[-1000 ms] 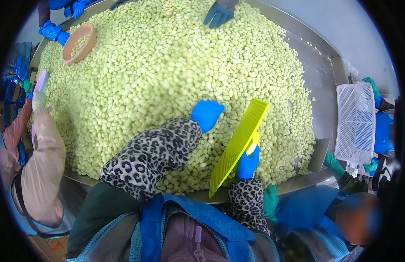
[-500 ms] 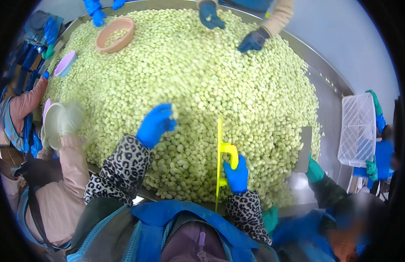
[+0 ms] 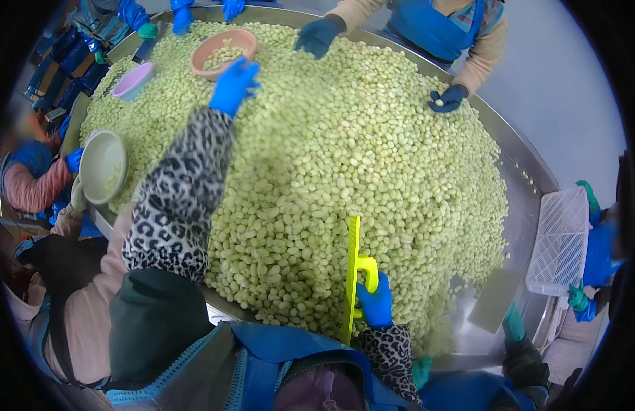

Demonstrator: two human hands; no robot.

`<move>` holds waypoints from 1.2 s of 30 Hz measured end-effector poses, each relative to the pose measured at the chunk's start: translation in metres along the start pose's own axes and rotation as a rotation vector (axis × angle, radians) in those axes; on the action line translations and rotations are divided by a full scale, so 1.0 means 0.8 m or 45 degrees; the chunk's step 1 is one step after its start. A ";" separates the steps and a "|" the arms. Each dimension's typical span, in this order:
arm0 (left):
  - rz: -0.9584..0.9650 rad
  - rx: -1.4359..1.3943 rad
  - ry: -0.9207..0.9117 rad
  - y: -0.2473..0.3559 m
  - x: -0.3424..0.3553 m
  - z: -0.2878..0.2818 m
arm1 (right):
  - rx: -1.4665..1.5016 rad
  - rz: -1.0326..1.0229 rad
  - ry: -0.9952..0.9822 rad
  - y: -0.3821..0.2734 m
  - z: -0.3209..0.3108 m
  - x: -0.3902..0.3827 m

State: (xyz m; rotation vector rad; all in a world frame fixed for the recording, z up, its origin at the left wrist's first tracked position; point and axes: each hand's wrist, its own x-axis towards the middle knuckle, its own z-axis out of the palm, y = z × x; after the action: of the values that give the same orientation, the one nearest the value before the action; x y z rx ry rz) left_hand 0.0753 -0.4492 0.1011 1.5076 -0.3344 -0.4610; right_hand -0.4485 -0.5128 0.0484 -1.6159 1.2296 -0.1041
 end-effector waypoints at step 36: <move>0.364 0.486 -0.072 -0.027 -0.065 0.011 | 0.256 -0.163 0.411 -0.016 -0.079 0.004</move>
State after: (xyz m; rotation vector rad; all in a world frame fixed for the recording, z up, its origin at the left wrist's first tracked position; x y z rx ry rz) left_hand 0.0237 -0.4316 0.0833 1.7826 -0.7032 -0.2181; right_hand -0.4767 -0.5581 0.0842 -1.5377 1.3098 -0.5711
